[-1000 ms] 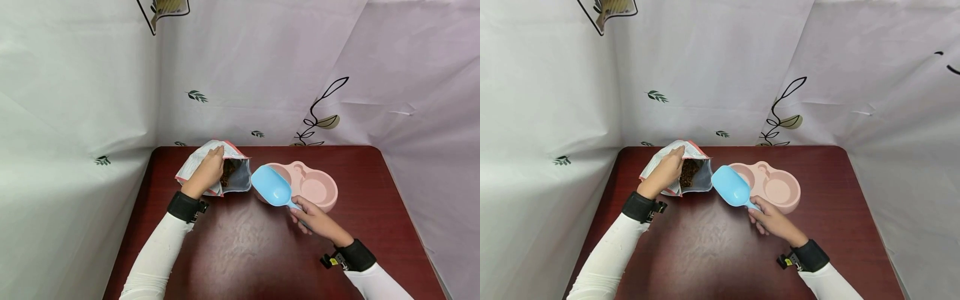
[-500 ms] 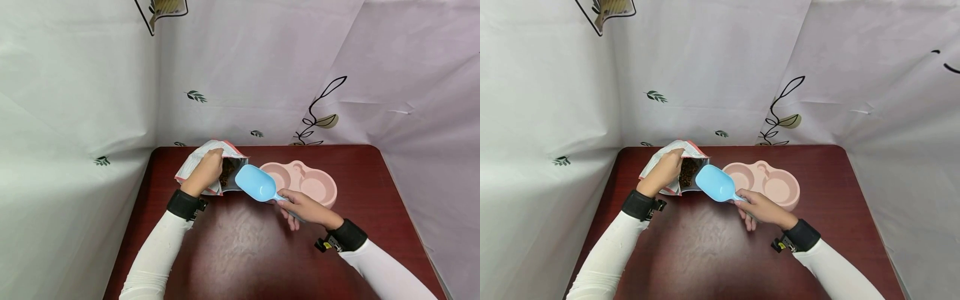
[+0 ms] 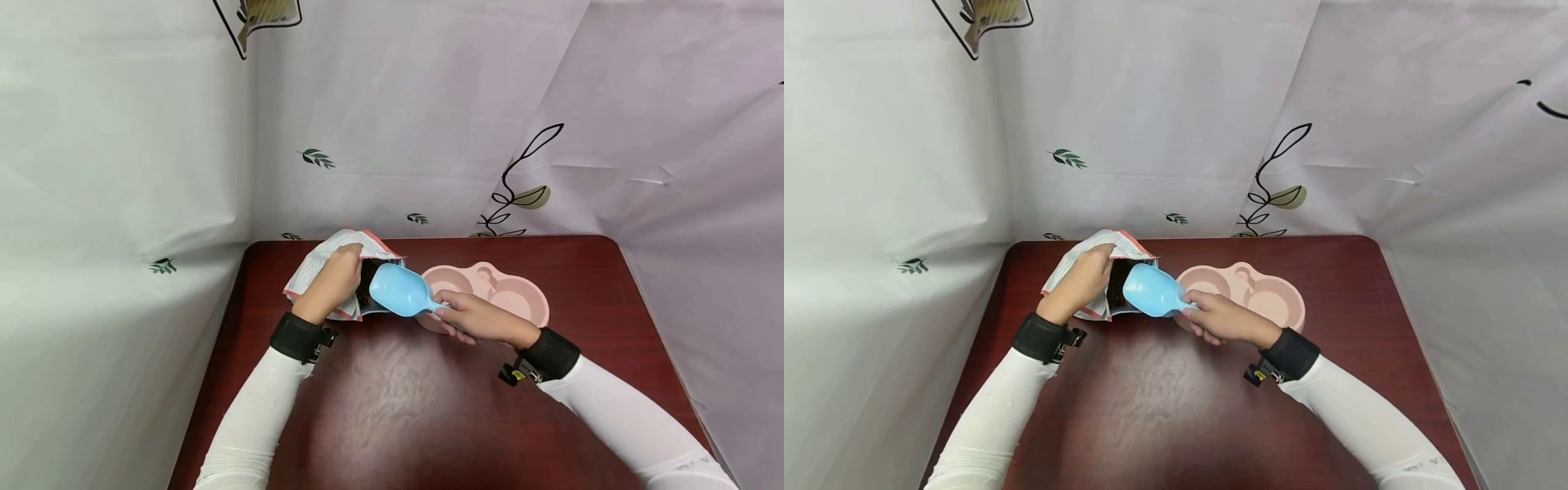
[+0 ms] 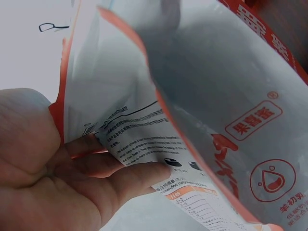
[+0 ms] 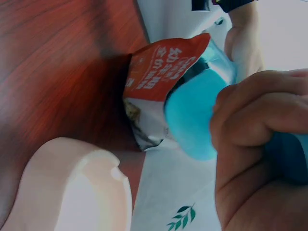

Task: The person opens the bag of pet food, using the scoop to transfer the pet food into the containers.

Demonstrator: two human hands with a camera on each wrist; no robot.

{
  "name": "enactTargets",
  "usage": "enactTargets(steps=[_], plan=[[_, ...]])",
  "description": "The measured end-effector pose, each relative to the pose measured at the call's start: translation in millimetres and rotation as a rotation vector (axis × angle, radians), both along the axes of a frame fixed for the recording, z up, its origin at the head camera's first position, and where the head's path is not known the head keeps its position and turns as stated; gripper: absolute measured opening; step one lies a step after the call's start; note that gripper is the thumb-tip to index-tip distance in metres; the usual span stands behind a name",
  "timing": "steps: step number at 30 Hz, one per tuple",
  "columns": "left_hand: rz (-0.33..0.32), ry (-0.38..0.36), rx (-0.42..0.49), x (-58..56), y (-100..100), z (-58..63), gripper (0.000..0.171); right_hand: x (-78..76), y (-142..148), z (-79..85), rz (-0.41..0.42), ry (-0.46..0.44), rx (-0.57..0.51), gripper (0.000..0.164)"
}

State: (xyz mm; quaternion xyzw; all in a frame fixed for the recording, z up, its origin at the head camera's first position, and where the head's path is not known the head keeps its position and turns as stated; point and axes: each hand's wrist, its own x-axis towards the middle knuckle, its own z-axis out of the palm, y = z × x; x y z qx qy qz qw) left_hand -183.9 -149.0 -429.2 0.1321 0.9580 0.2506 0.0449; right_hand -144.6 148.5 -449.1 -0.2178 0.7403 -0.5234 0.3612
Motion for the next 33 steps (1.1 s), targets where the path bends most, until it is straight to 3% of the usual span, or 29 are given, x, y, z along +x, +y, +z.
enactTargets(steps=[5, 11, 19, 33], plan=[[0.001, 0.011, 0.0, 0.3, 0, 0.8, 0.042, -8.8, -10, 9.2, 0.006, -0.123, 0.003, 0.024], [0.013, 0.002, 0.004, 1.4, -2, 0.2, 0.041, -20.9, -28, 15.5, 0.054, -0.082, 0.043, 0.025], [0.003, 0.027, -0.003, 3.1, -1, 0.3, 0.041, -32.9, -55, 23.0, 0.064, -0.095, 0.14, 0.026], [0.0, 0.025, -0.014, 3.2, 4, -1.3, 0.04, -43.7, -78, 11.4, 0.04, -0.193, 0.145, 0.028]])
